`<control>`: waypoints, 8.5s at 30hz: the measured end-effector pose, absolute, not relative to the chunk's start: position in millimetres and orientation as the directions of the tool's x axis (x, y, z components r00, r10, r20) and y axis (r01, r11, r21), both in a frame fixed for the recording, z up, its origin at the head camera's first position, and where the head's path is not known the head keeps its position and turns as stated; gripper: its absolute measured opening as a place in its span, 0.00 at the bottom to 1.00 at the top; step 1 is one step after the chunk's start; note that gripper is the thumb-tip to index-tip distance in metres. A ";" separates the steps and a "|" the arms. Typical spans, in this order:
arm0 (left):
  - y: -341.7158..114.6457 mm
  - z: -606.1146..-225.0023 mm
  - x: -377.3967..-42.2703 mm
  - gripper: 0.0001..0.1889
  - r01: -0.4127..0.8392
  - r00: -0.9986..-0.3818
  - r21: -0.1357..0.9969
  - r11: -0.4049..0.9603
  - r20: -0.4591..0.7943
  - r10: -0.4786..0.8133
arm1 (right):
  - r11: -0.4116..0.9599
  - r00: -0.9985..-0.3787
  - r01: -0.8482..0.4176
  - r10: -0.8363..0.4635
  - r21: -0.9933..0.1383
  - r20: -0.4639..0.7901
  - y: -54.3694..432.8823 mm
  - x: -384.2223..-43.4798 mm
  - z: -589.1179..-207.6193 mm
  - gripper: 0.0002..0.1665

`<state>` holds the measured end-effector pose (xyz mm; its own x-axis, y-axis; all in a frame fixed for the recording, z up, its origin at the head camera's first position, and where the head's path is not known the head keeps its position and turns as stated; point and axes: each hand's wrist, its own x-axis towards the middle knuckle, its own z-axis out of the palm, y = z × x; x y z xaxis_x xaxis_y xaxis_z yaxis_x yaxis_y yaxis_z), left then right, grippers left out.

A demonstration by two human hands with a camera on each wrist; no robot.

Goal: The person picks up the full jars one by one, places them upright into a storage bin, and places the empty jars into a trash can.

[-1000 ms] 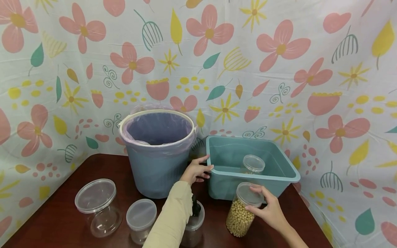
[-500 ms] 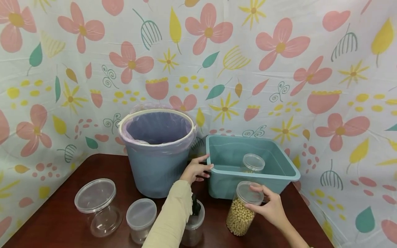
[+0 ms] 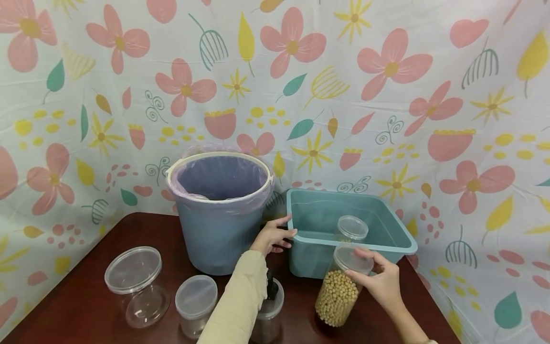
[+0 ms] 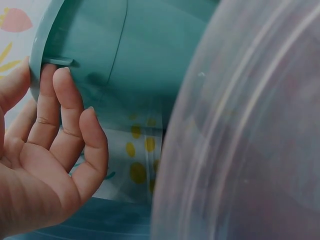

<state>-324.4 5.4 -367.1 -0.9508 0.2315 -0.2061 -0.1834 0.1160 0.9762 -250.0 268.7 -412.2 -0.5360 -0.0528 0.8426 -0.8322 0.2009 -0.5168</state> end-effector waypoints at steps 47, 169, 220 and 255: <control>6.7 -370.2 -328.4 0.30 -0.178 -0.954 0.974 0.136 -0.205 0.219 | 0.436 -0.494 -0.668 0.346 -0.603 0.798 212.2 -273.6 -243.0 0.23; 11.2 -364.4 -324.9 0.30 -0.132 -0.966 0.967 0.218 -0.175 0.190 | 0.591 -0.862 -0.479 -0.176 -0.649 0.476 199.9 -319.3 -360.9 0.29; -11.0 -341.1 -247.2 0.24 0.128 -0.940 0.970 0.207 0.052 0.337 | 0.466 -0.816 -0.529 -0.050 -0.710 0.575 173.3 -325.1 -352.2 0.18; -58.9 -385.5 -181.1 0.21 0.210 -0.944 0.971 0.111 0.172 0.283 | -0.061 -0.958 -0.285 0.049 -0.957 0.282 41.7 -322.6 -330.0 0.30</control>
<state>-181.1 -58.9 -385.5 -0.9436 0.2829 0.1722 0.2105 0.1109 0.9713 -322.6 41.7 -330.0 -0.9581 0.0491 0.2821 -0.2848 -0.0615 -0.9566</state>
